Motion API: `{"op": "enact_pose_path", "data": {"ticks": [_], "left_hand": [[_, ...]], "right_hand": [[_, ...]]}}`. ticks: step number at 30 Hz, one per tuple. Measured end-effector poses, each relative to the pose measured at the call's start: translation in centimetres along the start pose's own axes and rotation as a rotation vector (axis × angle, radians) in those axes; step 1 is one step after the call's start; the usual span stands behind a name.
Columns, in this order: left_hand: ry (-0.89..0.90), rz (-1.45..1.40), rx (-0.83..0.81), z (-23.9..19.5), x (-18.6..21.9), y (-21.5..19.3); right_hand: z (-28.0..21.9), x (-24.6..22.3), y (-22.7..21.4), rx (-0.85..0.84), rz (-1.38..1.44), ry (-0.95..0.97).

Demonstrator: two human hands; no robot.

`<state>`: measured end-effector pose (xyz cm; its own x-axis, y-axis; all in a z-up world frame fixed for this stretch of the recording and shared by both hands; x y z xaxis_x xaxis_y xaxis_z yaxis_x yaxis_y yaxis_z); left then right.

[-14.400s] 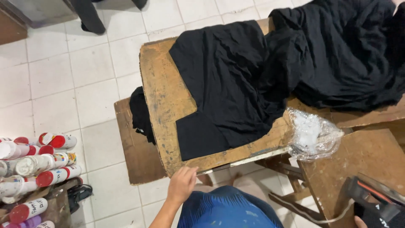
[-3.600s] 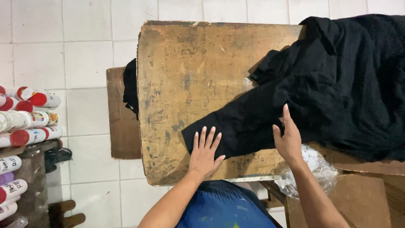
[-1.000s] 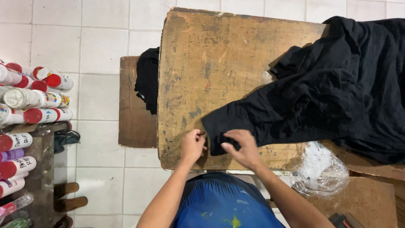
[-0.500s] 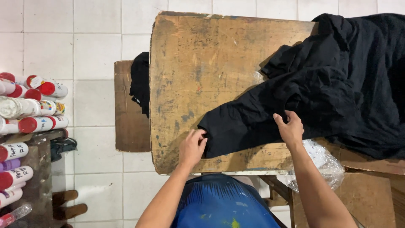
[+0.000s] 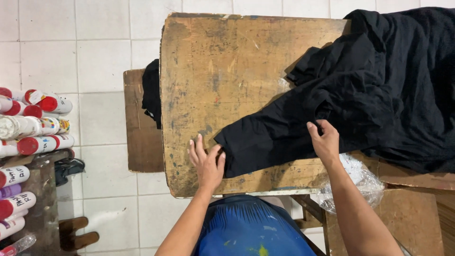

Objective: The person irons a black garment on a wooden table. They smooth the fabric with their hands, apply the iron to the surface, and reposition the garment to iron different sections.

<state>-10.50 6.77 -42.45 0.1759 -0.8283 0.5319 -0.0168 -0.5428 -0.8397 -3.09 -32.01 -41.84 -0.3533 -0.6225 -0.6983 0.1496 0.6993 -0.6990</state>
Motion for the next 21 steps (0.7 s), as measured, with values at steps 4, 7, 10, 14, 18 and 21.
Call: {"op": "enact_pose_path", "data": {"ticks": [4,7,10,14,18,21], "left_hand": [[-0.054,0.039,-0.011,0.4,0.2,-0.2],[-0.07,0.043,-0.04,0.5,0.2,0.1],[-0.087,0.062,-0.059,0.7,-0.2,0.5],[-0.102,0.076,-0.077,0.7,-0.2,0.6],[-0.098,0.093,-0.079,0.7,0.1,0.4],[-0.064,0.036,-0.03,0.6,0.7,-0.6]], "right_hand": [[-0.2,-1.3,-0.9,0.119,-0.062,-0.106],[-0.7,-1.7,-0.9,0.141,-0.087,-0.121],[-0.7,-1.0,-1.1,0.222,-0.1,-0.198],[-0.8,-0.7,-1.5,0.25,-0.137,-0.13],[-0.9,-1.1,-1.9,0.251,-0.153,-0.112],[-1.4,-1.3,-1.7,0.245,-0.164,-0.107]]}}
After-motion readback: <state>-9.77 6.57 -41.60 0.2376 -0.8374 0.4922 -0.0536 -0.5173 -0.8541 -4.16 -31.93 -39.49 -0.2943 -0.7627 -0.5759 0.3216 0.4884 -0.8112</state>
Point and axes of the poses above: each hand's wrist, its own z-axis towards the middle knuckle, its own y-axis out of the palm, x = y × z, the point moved 4 cm from there along z, towards the middle knuckle, and after that the axes turned 3 degrees about z, right-handed, at the moved point
